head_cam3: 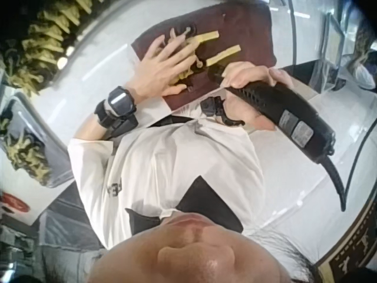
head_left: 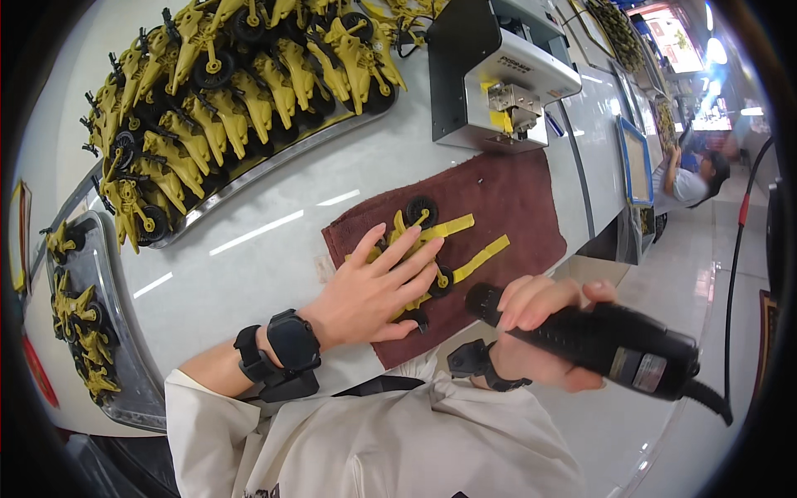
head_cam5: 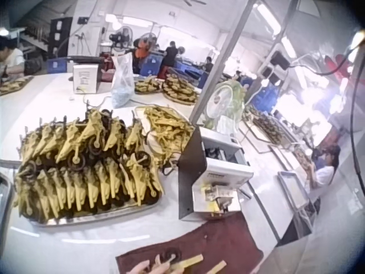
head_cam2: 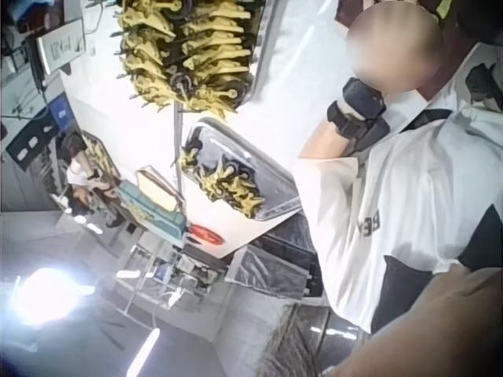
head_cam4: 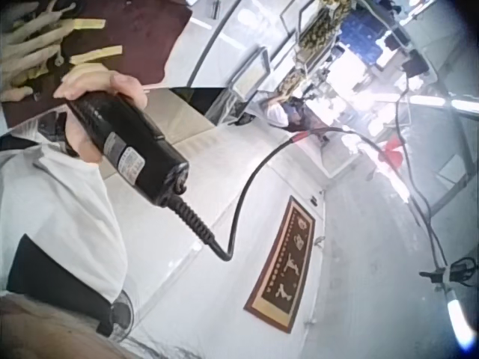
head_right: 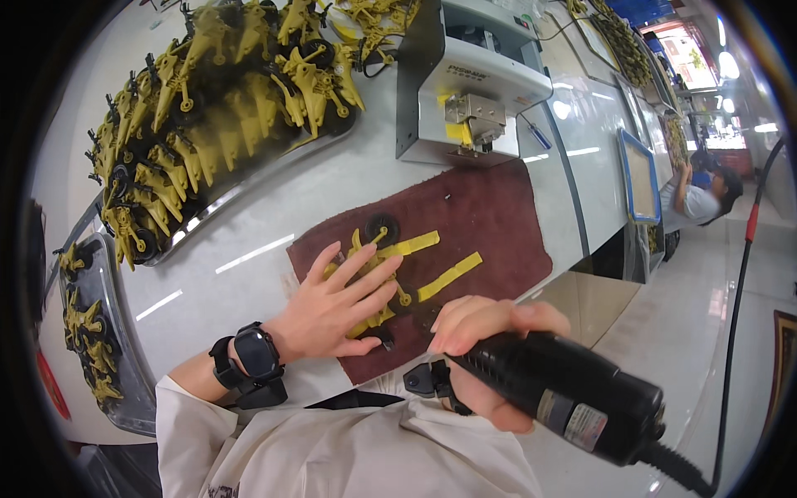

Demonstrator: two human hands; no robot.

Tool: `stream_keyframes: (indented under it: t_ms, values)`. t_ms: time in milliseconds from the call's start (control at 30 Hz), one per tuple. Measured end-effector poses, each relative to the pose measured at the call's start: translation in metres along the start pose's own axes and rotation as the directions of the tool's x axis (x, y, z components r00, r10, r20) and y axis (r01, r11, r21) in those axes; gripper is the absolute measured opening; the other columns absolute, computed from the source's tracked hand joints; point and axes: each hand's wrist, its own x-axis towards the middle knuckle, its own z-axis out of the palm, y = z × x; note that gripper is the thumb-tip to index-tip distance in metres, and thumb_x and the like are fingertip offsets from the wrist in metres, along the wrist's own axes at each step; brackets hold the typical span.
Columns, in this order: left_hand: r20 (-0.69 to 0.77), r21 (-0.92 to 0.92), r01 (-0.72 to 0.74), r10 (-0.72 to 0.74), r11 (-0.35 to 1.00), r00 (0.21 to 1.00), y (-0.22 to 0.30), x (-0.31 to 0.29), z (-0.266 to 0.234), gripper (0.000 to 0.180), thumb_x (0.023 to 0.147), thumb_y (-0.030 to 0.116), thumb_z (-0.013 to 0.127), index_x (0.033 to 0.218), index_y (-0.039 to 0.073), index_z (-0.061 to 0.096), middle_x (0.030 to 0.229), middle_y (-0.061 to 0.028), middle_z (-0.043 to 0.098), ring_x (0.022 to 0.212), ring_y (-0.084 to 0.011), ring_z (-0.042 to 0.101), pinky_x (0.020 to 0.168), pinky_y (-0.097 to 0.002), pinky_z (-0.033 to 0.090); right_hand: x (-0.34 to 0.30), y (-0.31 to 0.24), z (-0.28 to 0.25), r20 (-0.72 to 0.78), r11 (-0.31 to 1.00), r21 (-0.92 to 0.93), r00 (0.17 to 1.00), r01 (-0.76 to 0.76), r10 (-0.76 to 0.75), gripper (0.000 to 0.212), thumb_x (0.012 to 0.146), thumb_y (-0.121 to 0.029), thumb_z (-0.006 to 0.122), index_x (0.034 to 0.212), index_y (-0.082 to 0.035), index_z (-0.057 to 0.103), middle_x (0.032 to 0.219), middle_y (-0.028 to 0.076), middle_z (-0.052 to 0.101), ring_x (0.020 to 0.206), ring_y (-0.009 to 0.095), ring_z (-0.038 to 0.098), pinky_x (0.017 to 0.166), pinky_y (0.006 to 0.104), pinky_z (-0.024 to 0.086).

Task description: Assembling small yellow toy motorcycles using an electric screwdriver at a factory workstation.

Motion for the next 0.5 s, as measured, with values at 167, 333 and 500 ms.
stream_keyframes:
  t_ms: [167,333,500]
  values:
    - [0.011,-0.027,-0.011,0.012,1.0,1.0,-0.003,0.001,0.004,0.068,0.068,0.045,0.07,0.122,0.008,0.05,0.143,-0.0102,0.035,0.134,-0.0296,0.029,0.107,-0.0488,0.024,0.023,0.013,-0.012,-0.114,0.994,-0.057,0.989,0.088,-0.094,0.088,0.077,-0.066,0.057,0.13,-0.001,0.027,0.075,0.015,0.057,0.056,0.025,0.054,0.053,0.0358,0.046]
    - [0.007,-0.023,-0.011,0.011,1.0,1.0,-0.004,-0.001,0.006,0.07,0.069,0.046,0.07,0.124,0.008,0.048,0.144,-0.0104,0.034,0.134,-0.0301,0.029,0.106,-0.0487,0.024,0.083,0.054,-0.041,-0.378,0.943,-0.322,0.924,-0.078,-0.053,0.074,0.08,-0.068,0.051,0.117,-0.004,0.039,0.065,0.008,0.054,0.052,0.019,0.051,0.052,0.0325,0.044]
    - [-0.003,-0.044,-0.034,0.034,0.998,0.999,-0.006,-0.001,0.007,0.069,0.072,0.048,0.066,0.125,0.008,0.047,0.144,-0.0101,0.035,0.131,-0.0328,0.032,0.104,-0.0503,0.026,0.078,0.083,-0.048,-0.359,0.944,-0.298,0.933,-0.142,0.027,0.067,0.083,-0.062,0.052,0.116,-0.004,0.038,0.065,0.009,0.054,0.052,0.021,0.052,0.053,0.0329,0.046]
